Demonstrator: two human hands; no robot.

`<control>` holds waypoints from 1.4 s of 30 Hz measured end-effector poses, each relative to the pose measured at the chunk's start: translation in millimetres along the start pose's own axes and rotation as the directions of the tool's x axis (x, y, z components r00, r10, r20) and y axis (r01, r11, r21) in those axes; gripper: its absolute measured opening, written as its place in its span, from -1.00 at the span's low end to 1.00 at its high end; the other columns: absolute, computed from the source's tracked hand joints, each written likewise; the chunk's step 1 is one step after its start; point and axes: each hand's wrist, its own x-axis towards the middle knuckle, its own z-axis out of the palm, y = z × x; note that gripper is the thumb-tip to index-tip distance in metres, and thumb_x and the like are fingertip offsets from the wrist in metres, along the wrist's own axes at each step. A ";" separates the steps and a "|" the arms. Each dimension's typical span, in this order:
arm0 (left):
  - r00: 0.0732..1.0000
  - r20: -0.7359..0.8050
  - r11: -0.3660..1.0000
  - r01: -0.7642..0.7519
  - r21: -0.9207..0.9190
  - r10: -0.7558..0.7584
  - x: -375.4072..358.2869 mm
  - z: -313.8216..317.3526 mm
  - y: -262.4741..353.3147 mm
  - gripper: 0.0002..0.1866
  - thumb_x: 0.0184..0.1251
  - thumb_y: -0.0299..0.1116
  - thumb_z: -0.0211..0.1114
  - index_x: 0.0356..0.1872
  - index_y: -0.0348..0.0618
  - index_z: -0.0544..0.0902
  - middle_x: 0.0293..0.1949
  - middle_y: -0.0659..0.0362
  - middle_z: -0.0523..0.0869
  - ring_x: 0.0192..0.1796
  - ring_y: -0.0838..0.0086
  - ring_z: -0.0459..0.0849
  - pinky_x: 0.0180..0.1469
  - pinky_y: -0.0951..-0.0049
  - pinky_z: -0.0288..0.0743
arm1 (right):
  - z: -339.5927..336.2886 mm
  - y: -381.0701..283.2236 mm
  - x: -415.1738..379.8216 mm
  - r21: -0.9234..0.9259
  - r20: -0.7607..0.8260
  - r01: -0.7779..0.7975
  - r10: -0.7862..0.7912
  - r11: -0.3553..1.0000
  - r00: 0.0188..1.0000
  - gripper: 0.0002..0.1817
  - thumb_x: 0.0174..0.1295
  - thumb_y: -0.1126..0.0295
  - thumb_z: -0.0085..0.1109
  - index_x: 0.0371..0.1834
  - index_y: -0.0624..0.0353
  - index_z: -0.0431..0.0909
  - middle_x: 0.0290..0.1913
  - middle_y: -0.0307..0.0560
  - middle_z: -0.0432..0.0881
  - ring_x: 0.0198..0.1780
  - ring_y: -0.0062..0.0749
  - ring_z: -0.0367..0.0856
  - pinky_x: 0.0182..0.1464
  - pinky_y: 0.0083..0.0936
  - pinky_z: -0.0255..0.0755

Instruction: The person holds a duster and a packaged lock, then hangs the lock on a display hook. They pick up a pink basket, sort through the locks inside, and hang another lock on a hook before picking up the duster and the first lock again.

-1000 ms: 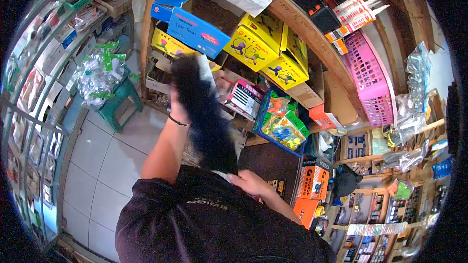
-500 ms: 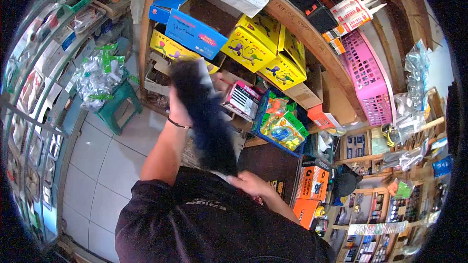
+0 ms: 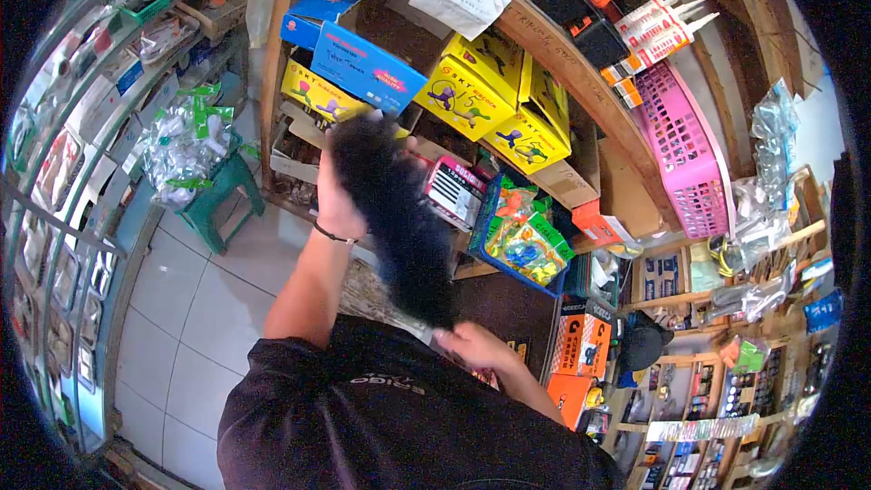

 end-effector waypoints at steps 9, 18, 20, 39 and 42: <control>0.957 0.251 0.989 0.140 0.041 -0.146 -2.2 5.7 7.3 -0.43 0.26 0.07 -0.21 0.13 -0.13 0.29 0.09 0.03 0.41 0.11 0.16 0.39 0.17 0.08 0.19 | 8.4 8.9 5.7 -0.067 0.111 0.172 -0.164 0.983 0.980 -0.39 0.18 -0.07 -0.13 -0.72 0.32 0.42 -0.78 -0.11 0.38 -0.70 -0.45 0.34 -0.61 -0.40 0.23; 0.937 0.285 0.978 0.208 0.006 -0.201 2.4 -12.3 5.4 -0.45 0.28 0.05 -0.26 0.15 -0.09 0.27 0.11 0.07 0.39 0.13 0.17 0.37 0.15 0.14 0.23 | 0.6 -16.8 -6.2 0.102 0.004 0.121 -0.122 0.987 0.993 -0.46 0.21 -0.03 -0.16 -0.77 0.15 0.33 -0.75 -0.25 0.34 -0.73 -0.62 0.28 -0.67 -0.61 0.19; 0.992 0.073 0.994 0.104 -0.017 -0.103 2.6 17.6 4.8 -0.44 0.28 0.06 -0.25 0.16 -0.10 0.26 0.11 0.07 0.40 0.13 0.16 0.37 0.15 0.12 0.23 | 5.1 3.7 5.6 0.210 -0.055 0.016 -0.004 0.977 0.998 -0.44 0.20 -0.04 -0.16 -0.77 0.19 0.35 -0.75 -0.23 0.35 -0.73 -0.59 0.30 -0.66 -0.56 0.21; 0.966 0.095 0.968 0.246 -0.052 -0.241 -2.0 3.3 -9.7 -0.38 0.25 0.12 -0.24 0.15 -0.18 0.23 0.05 -0.02 0.43 0.07 0.05 0.41 0.03 -0.08 0.30 | 27.5 -9.3 -10.3 0.139 0.016 -0.015 0.013 0.990 1.000 -0.46 0.21 0.01 -0.11 -0.74 0.24 0.43 -0.79 -0.21 0.35 -0.71 -0.58 0.31 -0.66 -0.50 0.18; 0.946 0.150 0.953 0.299 -0.050 -0.289 0.5 -25.5 -4.3 -0.38 0.21 0.12 -0.18 0.15 -0.15 0.25 0.11 -0.04 0.36 0.12 0.03 0.35 0.06 -0.14 0.25 | 26.2 -5.3 -6.7 0.155 -0.078 0.056 -0.044 0.986 0.996 -0.45 0.21 0.00 -0.12 -0.77 0.21 0.41 -0.80 -0.24 0.32 -0.72 -0.62 0.26 -0.68 -0.49 0.14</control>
